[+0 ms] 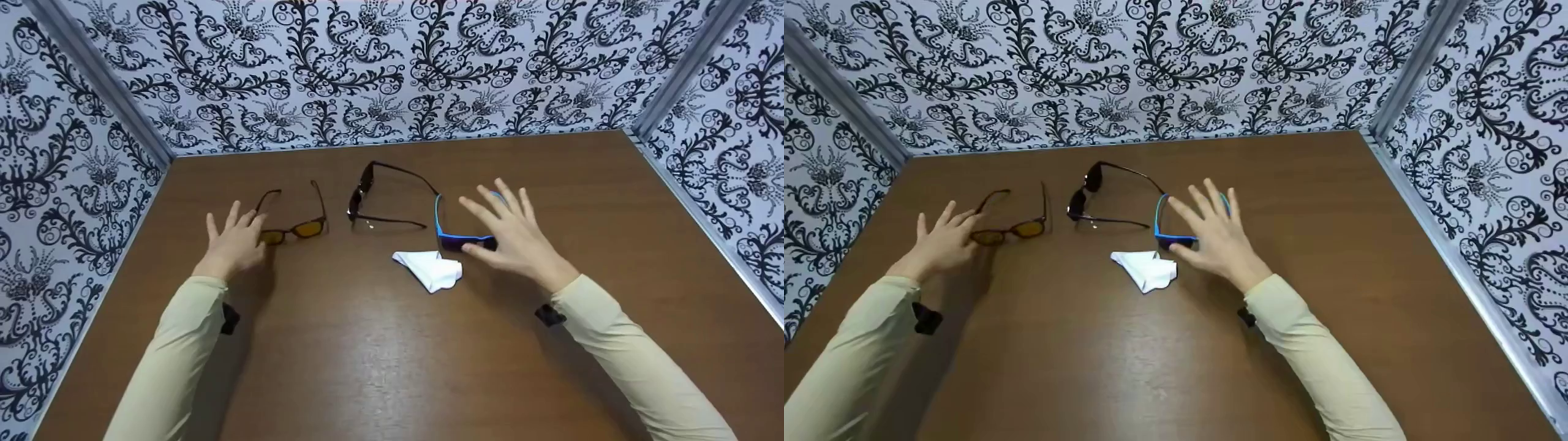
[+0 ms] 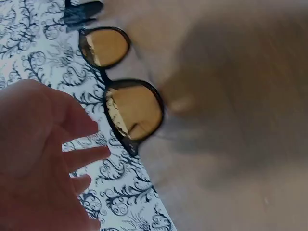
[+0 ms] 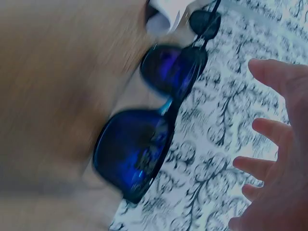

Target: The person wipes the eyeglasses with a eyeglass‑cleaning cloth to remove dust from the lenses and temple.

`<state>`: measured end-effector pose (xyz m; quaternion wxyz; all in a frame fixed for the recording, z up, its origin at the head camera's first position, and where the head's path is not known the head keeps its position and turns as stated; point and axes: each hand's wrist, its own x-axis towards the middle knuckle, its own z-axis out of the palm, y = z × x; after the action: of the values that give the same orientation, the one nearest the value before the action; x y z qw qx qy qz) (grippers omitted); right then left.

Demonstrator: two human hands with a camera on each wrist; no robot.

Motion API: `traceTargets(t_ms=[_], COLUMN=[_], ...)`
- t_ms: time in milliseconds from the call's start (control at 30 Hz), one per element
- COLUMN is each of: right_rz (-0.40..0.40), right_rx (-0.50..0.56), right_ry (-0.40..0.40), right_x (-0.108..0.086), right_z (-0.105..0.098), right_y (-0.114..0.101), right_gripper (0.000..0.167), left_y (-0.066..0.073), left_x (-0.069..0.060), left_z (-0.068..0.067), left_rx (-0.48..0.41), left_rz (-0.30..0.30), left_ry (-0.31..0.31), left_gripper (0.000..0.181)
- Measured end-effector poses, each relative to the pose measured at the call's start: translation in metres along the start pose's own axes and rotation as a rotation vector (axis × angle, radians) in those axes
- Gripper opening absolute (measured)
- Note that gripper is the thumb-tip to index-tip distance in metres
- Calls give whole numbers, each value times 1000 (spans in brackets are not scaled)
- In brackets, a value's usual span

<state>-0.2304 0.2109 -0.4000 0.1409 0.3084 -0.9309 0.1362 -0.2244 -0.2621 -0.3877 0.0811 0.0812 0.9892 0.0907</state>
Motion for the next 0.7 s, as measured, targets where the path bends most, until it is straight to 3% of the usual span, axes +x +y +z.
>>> traceTargets(t_ms=[200, 500, 700], right_rz=[-102, -158, -170], right_rx=[9, 31, 43], right_ry=[34, 9, 9], right_x=[3, 3, 6], right_z=[6, 13, 15], right_y=[-21, -36, -42], right_gripper=[73, 67, 52], left_y=[-8, -19, -27], left_x=[-3, 7, 9], left_z=[3, 11, 17], left_rx=[88, 234, 288], left_rz=[58, 180, 280], left_ry=[5, 84, 121], left_gripper=[45, 46, 45])
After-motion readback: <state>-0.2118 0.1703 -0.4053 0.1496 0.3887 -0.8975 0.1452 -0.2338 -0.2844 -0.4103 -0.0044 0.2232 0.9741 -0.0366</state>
